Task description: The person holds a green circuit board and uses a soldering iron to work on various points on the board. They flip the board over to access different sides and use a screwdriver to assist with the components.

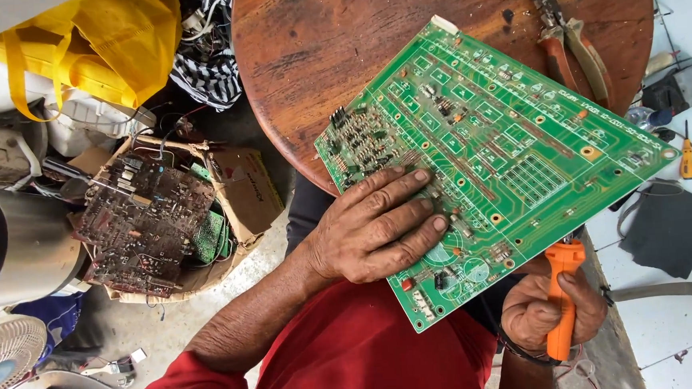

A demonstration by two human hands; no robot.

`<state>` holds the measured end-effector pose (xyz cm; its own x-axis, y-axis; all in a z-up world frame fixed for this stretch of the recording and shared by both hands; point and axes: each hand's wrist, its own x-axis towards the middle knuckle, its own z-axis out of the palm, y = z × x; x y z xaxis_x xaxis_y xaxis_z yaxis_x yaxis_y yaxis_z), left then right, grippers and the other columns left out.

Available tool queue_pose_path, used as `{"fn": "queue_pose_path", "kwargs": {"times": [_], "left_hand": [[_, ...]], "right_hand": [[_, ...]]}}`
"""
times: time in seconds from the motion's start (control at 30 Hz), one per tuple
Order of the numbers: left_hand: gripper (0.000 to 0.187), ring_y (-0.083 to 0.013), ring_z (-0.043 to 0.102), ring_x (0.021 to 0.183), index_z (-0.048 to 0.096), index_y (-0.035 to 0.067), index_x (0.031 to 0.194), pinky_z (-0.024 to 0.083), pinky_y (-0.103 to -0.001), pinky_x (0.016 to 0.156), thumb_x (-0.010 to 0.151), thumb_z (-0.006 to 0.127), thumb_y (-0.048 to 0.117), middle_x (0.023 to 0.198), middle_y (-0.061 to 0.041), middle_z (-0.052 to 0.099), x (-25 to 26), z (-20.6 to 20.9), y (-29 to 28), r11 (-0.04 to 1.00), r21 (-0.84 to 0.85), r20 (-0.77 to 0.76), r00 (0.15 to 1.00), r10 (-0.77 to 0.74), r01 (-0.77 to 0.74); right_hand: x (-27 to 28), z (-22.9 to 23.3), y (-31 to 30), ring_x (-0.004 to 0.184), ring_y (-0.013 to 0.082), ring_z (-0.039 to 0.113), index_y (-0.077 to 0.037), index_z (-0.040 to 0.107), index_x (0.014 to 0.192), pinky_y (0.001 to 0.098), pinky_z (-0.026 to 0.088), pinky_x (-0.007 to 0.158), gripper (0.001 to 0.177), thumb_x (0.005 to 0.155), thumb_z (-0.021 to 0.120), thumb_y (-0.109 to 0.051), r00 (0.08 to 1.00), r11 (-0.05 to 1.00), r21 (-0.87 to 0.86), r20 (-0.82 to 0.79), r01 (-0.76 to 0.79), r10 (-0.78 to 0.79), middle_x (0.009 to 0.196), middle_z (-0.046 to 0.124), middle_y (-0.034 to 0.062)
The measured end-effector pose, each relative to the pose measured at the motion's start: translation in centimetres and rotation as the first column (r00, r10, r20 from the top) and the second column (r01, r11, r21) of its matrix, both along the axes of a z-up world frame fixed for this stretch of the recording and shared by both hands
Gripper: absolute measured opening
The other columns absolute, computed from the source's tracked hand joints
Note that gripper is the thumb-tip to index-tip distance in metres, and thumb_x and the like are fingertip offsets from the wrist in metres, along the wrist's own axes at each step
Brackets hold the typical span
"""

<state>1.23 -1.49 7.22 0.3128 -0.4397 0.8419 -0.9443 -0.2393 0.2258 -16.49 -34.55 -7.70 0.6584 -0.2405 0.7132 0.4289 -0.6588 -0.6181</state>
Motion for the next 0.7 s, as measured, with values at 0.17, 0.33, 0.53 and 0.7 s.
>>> {"fn": "queue_pose_path", "kwargs": {"times": [0.17, 0.33, 0.53, 0.7], "left_hand": [[0.016, -0.0425, 0.070, 0.115, 0.066, 0.000, 0.118, 0.062, -0.052, 0.097, 0.103, 0.070, 0.002, 0.114, -0.017, 0.070, -0.2, -0.6, 0.0, 1.000, -0.027, 0.025, 1.000, 0.008, -0.007], [0.017, -0.0432, 0.071, 0.117, 0.064, -0.001, 0.120, 0.064, -0.053, 0.098, 0.103, 0.069, 0.000, 0.121, -0.020, 0.067, -0.3, -0.7, 0.2, 0.997, -0.071, -0.024, 1.000, -0.005, 0.003], [0.047, -0.0420, 0.075, 0.108, 0.061, -0.006, 0.125, 0.066, -0.051, 0.098, 0.115, 0.042, 0.036, 0.117, -0.026, 0.067, -1.4, -1.8, -1.3, 0.880, -0.437, -0.441, 0.897, -0.030, -0.185], [0.008, -0.0181, 0.074, 0.096, 0.072, 0.005, 0.104, 0.063, -0.031, 0.088, 0.099, 0.071, 0.010, 0.104, -0.004, 0.075, -2.2, -3.0, -2.4, 0.649, -0.496, -0.810, 0.576, -0.107, -0.577]], "right_hand": [[2.9, 1.7, 2.6, 0.095, 0.0336, 0.063, 0.005, 0.057, 0.119, 0.0452, 0.055, 0.099, 0.047, 0.111, 0.051, -0.041, 0.968, 0.993, 0.029, 0.222, 0.110, -0.114, 0.107, 0.058, 0.0192], [3.6, 2.6, 3.7, 0.089, 0.0325, 0.066, 0.006, 0.060, 0.117, 0.0433, 0.057, 0.093, 0.049, 0.109, 0.054, -0.042, 0.974, 0.993, 0.074, 0.199, 0.095, -0.108, 0.104, 0.061, 0.0176], [5.1, 5.1, 5.6, 0.080, 0.0329, 0.067, 0.000, 0.046, 0.131, 0.0374, 0.065, 0.059, 0.036, 0.111, 0.047, -0.031, 0.951, 0.940, 0.163, 0.134, -0.298, 0.278, 0.095, 0.062, 0.0334], [3.5, 3.5, 3.6, 0.087, 0.0259, 0.075, -0.003, 0.042, 0.134, 0.0281, 0.062, 0.089, 0.031, 0.107, 0.046, -0.017, 0.925, 0.920, 0.101, 0.003, -0.379, 0.380, 0.104, 0.068, 0.0242]]}}
